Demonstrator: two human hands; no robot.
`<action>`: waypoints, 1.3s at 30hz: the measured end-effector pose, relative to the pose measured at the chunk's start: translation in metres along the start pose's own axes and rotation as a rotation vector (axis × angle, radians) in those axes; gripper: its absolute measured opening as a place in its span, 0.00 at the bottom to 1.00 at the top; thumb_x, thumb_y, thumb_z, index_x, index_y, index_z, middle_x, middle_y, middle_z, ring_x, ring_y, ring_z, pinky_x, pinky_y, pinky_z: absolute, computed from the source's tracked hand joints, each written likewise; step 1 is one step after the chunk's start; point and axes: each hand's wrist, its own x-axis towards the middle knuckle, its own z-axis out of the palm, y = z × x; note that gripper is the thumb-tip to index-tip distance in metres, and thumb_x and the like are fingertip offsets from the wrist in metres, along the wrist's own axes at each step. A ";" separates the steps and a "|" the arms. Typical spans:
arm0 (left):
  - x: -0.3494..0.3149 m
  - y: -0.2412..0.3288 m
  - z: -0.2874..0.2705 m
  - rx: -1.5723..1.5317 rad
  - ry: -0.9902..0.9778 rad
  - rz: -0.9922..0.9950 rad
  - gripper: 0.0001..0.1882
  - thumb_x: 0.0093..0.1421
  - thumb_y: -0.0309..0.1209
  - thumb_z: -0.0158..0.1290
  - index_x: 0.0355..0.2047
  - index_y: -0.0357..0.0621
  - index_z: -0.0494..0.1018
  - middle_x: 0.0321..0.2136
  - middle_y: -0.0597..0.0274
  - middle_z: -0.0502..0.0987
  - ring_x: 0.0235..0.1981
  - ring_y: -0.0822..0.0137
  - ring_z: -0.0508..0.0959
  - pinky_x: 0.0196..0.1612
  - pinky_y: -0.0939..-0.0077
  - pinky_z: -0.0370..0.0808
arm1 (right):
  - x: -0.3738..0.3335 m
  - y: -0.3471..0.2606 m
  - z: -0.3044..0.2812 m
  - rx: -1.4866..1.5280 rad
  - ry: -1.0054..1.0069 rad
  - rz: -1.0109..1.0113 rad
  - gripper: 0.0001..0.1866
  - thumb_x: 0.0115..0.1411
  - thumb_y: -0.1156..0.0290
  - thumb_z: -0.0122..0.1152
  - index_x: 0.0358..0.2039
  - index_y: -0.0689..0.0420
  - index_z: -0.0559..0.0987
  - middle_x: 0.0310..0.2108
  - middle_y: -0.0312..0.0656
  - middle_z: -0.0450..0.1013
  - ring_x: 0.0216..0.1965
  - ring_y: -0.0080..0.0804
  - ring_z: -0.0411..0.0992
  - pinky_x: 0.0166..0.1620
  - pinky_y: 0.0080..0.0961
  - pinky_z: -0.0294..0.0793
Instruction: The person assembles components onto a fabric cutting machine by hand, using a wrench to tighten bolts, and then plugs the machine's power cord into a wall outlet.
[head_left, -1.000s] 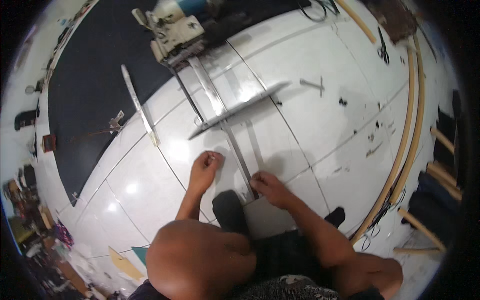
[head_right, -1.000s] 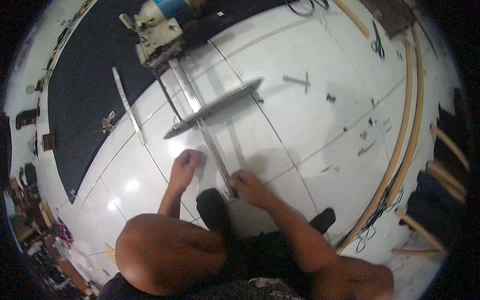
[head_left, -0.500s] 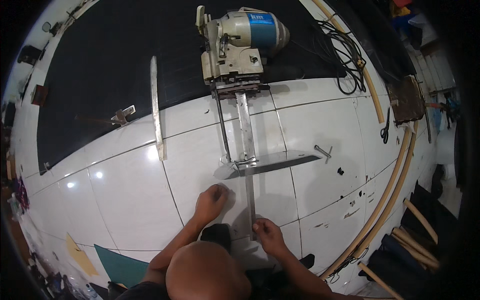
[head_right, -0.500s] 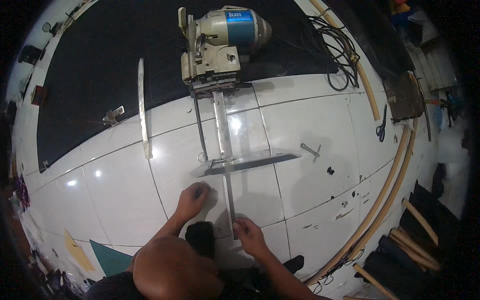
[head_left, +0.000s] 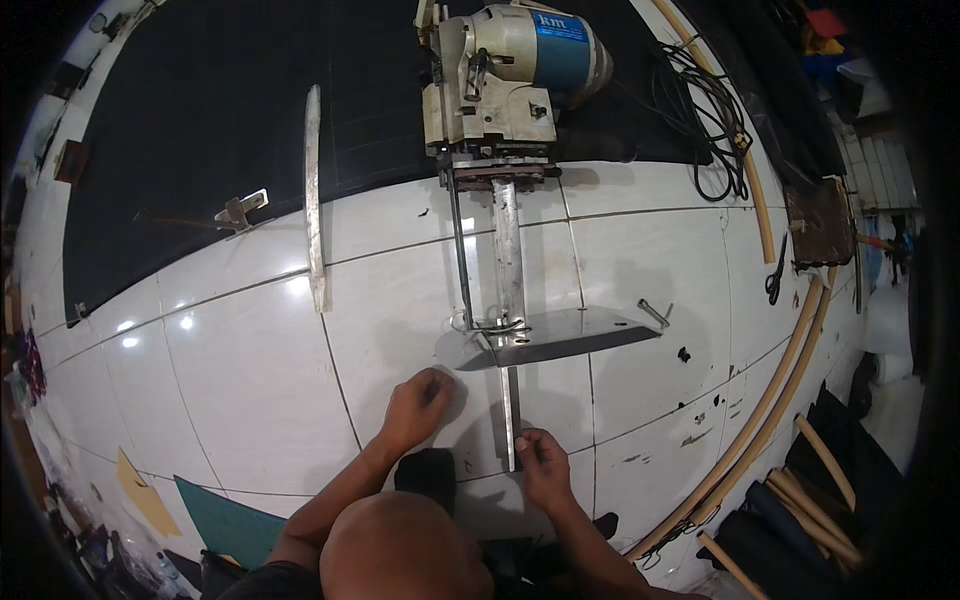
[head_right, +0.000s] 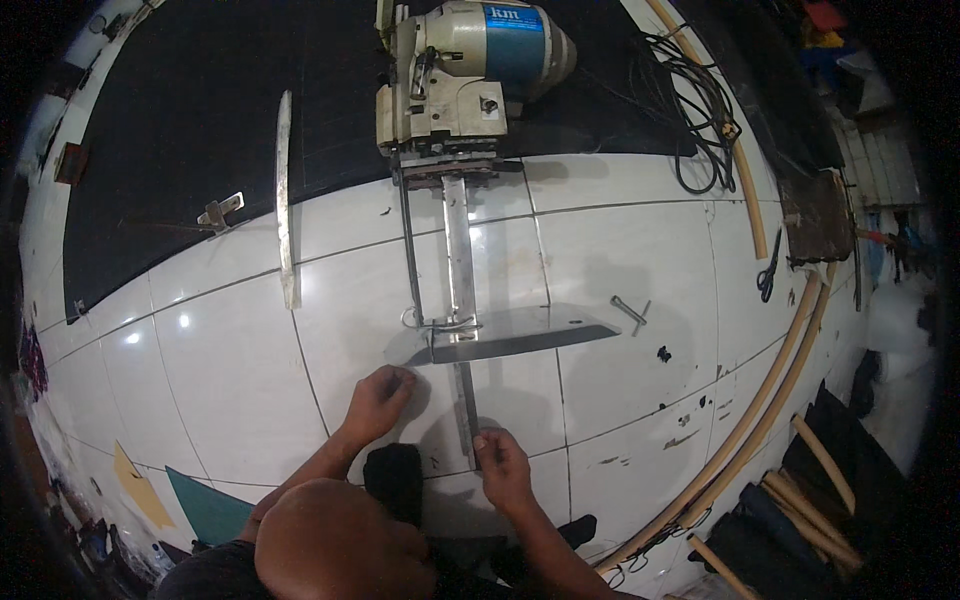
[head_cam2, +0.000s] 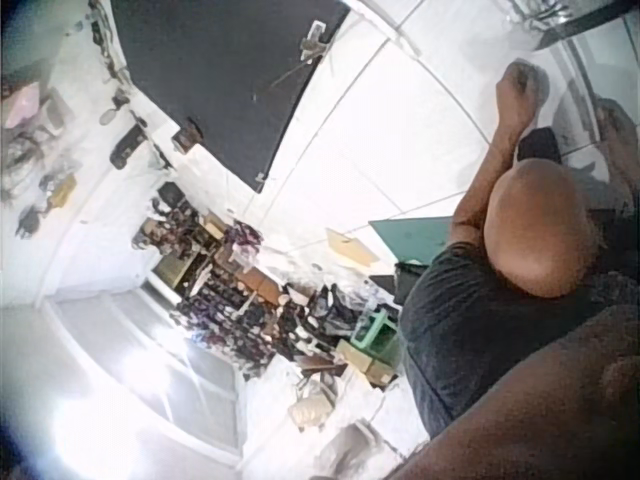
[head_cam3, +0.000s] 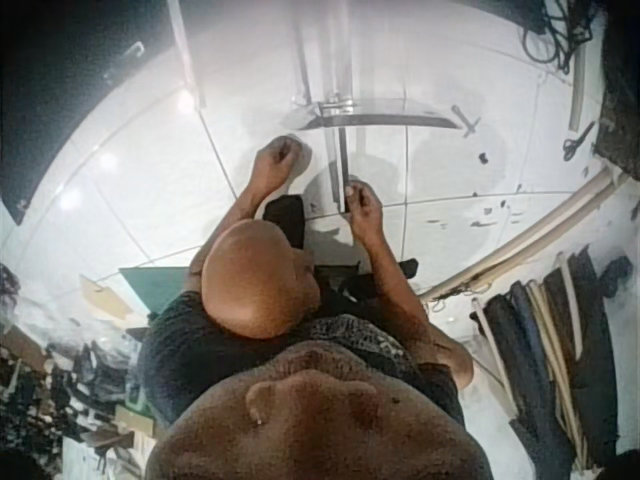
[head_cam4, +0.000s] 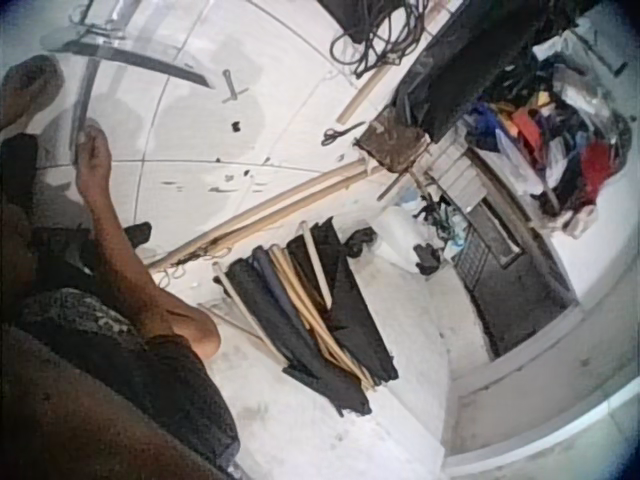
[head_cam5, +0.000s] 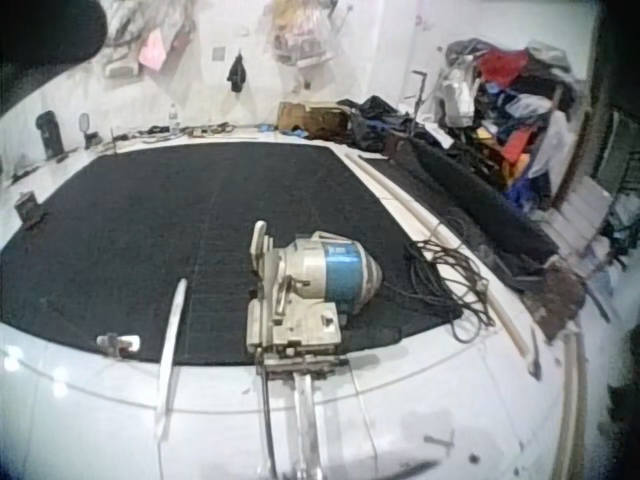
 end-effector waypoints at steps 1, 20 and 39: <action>0.000 0.004 0.000 0.006 -0.006 -0.008 0.11 0.63 0.32 0.53 0.38 0.34 0.75 0.29 0.51 0.80 0.31 0.69 0.79 0.37 0.72 0.75 | 0.000 0.000 0.001 0.006 0.009 0.000 0.11 0.67 0.65 0.55 0.40 0.61 0.75 0.31 0.32 0.70 0.34 0.18 0.66 0.40 0.18 0.68; -0.001 -0.008 -0.001 -0.093 -0.012 0.018 0.13 0.63 0.33 0.53 0.37 0.33 0.74 0.29 0.53 0.79 0.32 0.71 0.77 0.39 0.72 0.74 | -0.009 0.000 0.008 0.048 0.037 -0.003 0.10 0.67 0.67 0.53 0.42 0.60 0.73 0.31 0.31 0.70 0.32 0.18 0.66 0.36 0.19 0.68; 0.000 0.006 -0.006 -0.300 -0.095 -0.117 0.13 0.60 0.35 0.57 0.39 0.37 0.74 0.27 0.61 0.77 0.29 0.74 0.74 0.34 0.77 0.71 | -0.005 -0.026 0.005 -0.129 -0.085 0.018 0.05 0.67 0.72 0.52 0.39 0.60 0.70 0.30 0.31 0.67 0.31 0.15 0.63 0.36 0.15 0.65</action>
